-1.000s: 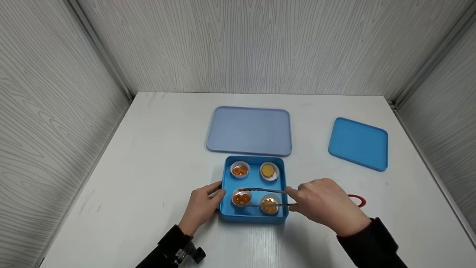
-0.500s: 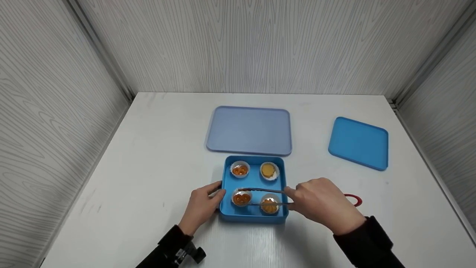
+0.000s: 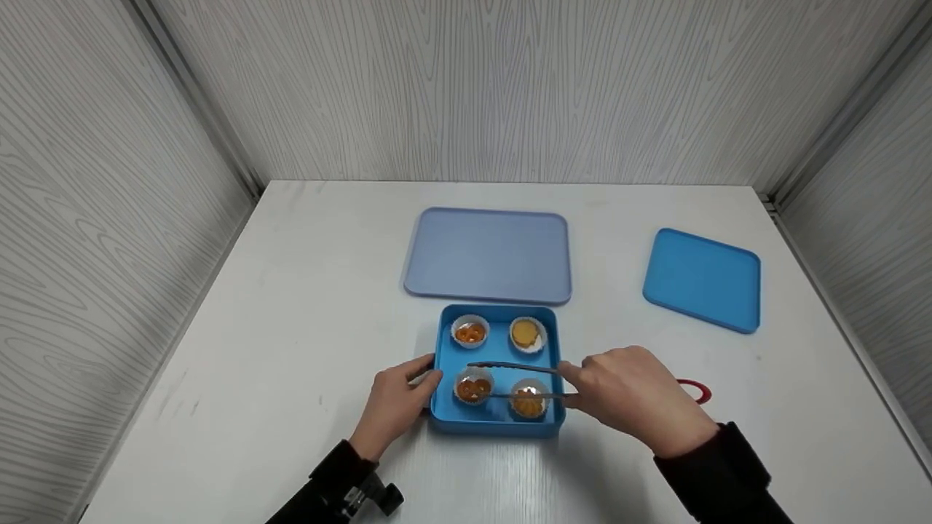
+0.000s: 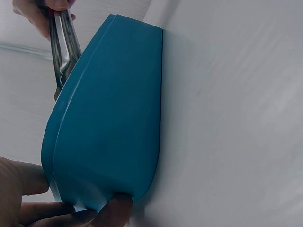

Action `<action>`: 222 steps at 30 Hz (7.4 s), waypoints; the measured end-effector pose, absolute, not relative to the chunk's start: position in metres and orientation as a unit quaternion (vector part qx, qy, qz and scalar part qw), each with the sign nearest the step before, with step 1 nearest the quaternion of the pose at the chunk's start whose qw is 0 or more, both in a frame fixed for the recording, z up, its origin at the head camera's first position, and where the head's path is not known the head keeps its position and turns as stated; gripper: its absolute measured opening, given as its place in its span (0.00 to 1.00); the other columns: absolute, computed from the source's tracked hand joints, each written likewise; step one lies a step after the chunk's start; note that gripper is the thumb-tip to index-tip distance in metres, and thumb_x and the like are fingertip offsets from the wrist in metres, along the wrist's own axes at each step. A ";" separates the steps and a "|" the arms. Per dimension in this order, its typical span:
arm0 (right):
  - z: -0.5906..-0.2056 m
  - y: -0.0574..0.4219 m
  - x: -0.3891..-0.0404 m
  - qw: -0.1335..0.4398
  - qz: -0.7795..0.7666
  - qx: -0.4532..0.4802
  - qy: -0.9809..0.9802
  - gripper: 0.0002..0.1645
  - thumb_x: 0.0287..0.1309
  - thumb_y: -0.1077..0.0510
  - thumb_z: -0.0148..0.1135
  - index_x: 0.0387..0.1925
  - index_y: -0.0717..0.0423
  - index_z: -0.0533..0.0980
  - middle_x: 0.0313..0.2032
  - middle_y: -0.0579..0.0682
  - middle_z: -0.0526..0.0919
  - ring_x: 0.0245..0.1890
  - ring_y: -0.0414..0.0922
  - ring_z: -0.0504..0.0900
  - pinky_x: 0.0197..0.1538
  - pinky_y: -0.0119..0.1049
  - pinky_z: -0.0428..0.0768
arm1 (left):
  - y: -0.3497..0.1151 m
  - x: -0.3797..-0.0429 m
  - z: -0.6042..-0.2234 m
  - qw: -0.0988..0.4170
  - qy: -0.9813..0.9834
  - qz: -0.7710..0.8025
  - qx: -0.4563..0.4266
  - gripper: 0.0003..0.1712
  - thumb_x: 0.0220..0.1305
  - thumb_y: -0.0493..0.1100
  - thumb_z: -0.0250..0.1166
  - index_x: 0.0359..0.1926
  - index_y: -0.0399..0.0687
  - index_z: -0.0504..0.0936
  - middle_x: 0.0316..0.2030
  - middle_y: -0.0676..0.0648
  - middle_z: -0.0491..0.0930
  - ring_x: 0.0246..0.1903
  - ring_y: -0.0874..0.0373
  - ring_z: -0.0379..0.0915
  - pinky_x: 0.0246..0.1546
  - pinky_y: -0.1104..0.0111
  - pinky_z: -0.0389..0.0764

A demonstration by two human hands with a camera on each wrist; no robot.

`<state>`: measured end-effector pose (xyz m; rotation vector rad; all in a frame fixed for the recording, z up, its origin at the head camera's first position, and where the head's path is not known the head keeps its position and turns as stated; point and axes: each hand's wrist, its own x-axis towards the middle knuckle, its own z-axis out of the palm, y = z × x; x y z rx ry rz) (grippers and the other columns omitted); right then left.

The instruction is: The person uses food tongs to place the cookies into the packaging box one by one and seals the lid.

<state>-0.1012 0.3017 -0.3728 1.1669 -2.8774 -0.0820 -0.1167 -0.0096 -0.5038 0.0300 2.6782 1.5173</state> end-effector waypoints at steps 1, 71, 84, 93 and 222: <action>-0.372 0.303 -0.101 0.026 -0.023 0.374 -0.927 0.23 0.52 0.49 0.78 0.49 0.51 0.84 0.19 0.41 0.81 0.14 0.34 0.73 0.18 0.27 0.71 | -0.010 -0.117 -0.504 0.029 0.871 0.490 0.011 0.26 0.73 0.50 0.64 0.66 0.45 0.79 0.60 0.46 0.82 0.63 0.50 0.76 0.62 0.56 0.78; -0.490 0.346 -0.177 0.107 0.234 -0.084 -0.963 0.35 0.70 0.48 0.61 0.49 0.83 0.72 0.41 0.75 0.73 0.35 0.67 0.77 0.37 0.63 0.78 | -0.009 -0.118 -0.505 0.040 0.871 0.489 0.002 0.26 0.73 0.50 0.63 0.67 0.43 0.79 0.61 0.45 0.81 0.65 0.51 0.74 0.64 0.55 0.76; -0.503 0.349 -0.181 0.059 0.212 -0.105 -0.970 0.31 0.67 0.48 0.62 0.41 0.79 0.72 0.31 0.69 0.74 0.26 0.60 0.78 0.27 0.52 0.78 | -0.009 -0.117 -0.504 0.038 0.869 0.493 0.000 0.26 0.73 0.49 0.64 0.66 0.43 0.79 0.61 0.45 0.82 0.63 0.51 0.75 0.62 0.57 0.78; -0.505 0.351 -0.182 0.036 0.207 -0.111 -0.971 0.32 0.66 0.46 0.62 0.39 0.77 0.70 0.30 0.68 0.75 0.24 0.57 0.77 0.26 0.51 0.79 | -0.009 -0.117 -0.503 0.036 0.874 0.485 0.003 0.26 0.72 0.49 0.64 0.66 0.43 0.80 0.60 0.45 0.82 0.63 0.51 0.75 0.62 0.56 0.78; -0.337 0.274 -0.121 0.391 0.131 0.380 -0.828 0.24 0.83 0.58 0.37 0.55 0.64 0.80 0.43 0.66 0.75 0.39 0.57 0.72 0.39 0.42 0.59 | -0.019 -0.146 -0.428 -0.070 0.830 0.497 0.245 0.36 0.75 0.56 0.60 0.77 0.48 0.66 0.73 0.48 0.68 0.75 0.55 0.59 0.73 0.59 0.64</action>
